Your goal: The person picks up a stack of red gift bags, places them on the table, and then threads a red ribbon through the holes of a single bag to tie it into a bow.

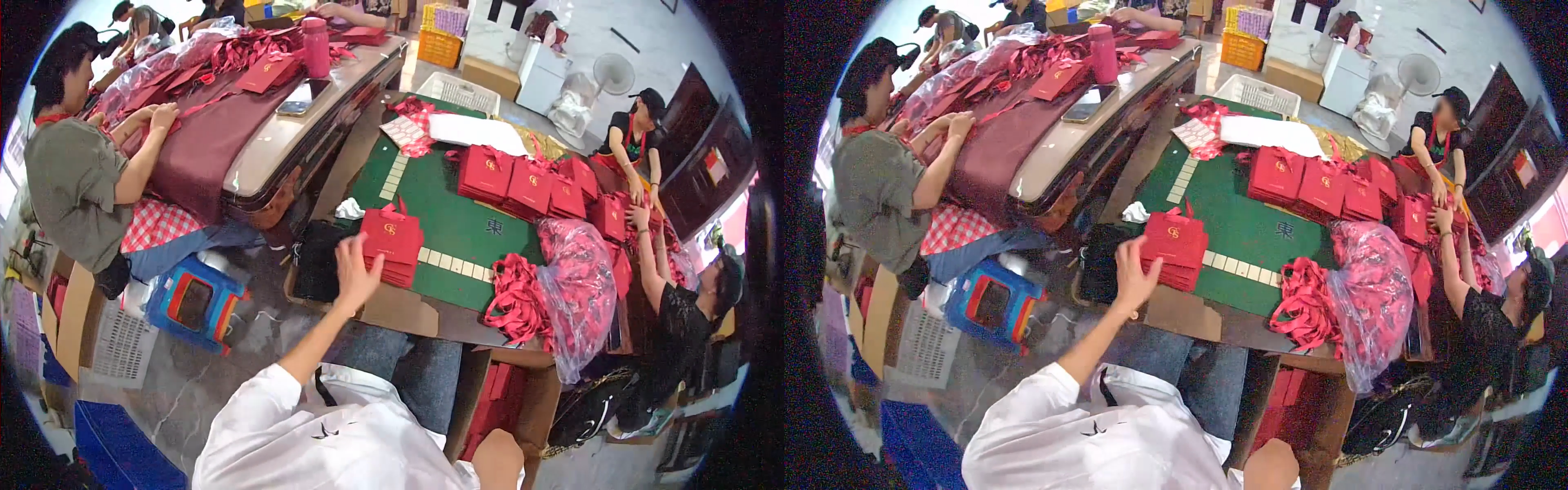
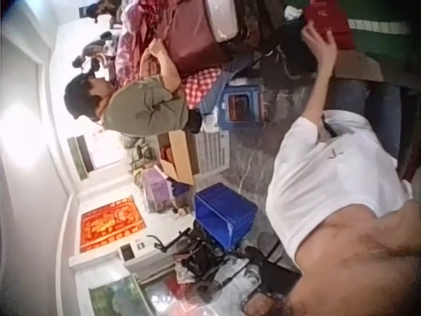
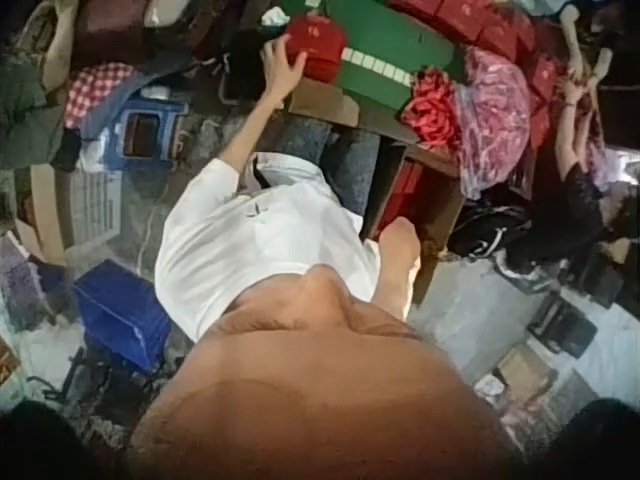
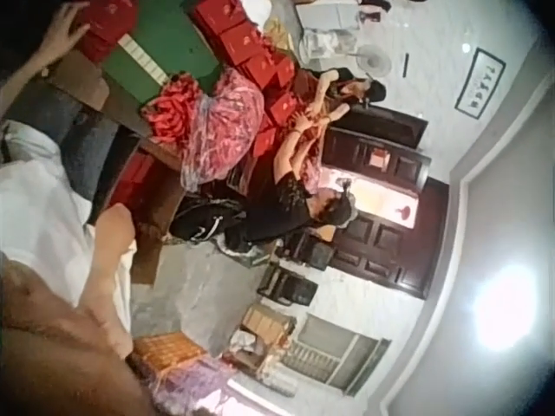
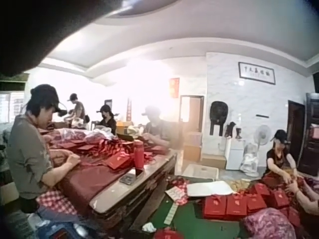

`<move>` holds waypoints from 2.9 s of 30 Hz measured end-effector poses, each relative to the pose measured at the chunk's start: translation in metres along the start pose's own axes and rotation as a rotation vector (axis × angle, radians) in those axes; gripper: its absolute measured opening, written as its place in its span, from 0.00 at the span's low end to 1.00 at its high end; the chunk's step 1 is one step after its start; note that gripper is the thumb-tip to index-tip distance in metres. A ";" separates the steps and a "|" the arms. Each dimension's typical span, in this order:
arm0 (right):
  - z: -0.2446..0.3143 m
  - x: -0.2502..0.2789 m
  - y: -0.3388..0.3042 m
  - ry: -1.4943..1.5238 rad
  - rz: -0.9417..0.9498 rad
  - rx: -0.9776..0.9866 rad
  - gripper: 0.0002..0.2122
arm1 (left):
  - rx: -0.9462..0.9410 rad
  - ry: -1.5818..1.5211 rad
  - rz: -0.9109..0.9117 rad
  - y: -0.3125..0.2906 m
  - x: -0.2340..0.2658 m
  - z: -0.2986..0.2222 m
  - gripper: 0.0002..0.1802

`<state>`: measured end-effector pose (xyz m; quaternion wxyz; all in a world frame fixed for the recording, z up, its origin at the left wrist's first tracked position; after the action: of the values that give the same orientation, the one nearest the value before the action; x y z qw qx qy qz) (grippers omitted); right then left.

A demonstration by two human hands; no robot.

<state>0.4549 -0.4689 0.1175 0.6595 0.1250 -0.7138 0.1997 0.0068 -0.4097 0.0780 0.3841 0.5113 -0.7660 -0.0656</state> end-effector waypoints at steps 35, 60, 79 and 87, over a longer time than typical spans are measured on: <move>-0.041 -0.018 0.006 0.417 0.034 -0.134 0.08 | -0.463 -0.433 0.444 -0.098 -0.082 -0.148 0.13; -0.023 -0.044 0.181 0.759 -0.607 -0.033 0.15 | -0.325 -0.012 0.668 -0.127 -0.104 -0.095 0.30; -0.020 -0.030 0.224 0.404 -0.550 0.128 0.11 | -0.201 -0.117 0.716 -0.113 -0.114 -0.112 0.22; 0.022 -0.028 0.223 0.683 -0.534 0.389 0.06 | -0.025 -0.373 0.790 -0.102 -0.120 -0.111 0.16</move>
<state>0.3396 -0.2827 0.0623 0.8491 0.3523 -0.3484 0.1829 0.1759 -0.3246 0.0423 0.2409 0.1540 -0.9582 -0.0143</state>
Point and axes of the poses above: each hand's wrist, its own y-axis towards the middle knuckle, its own x-axis out of the back of the hand, z = x × y, the point moved 8 cm from there along y, towards the middle knuckle, and after that the axes turned 10 degrees about x, right-handed, at the moved point
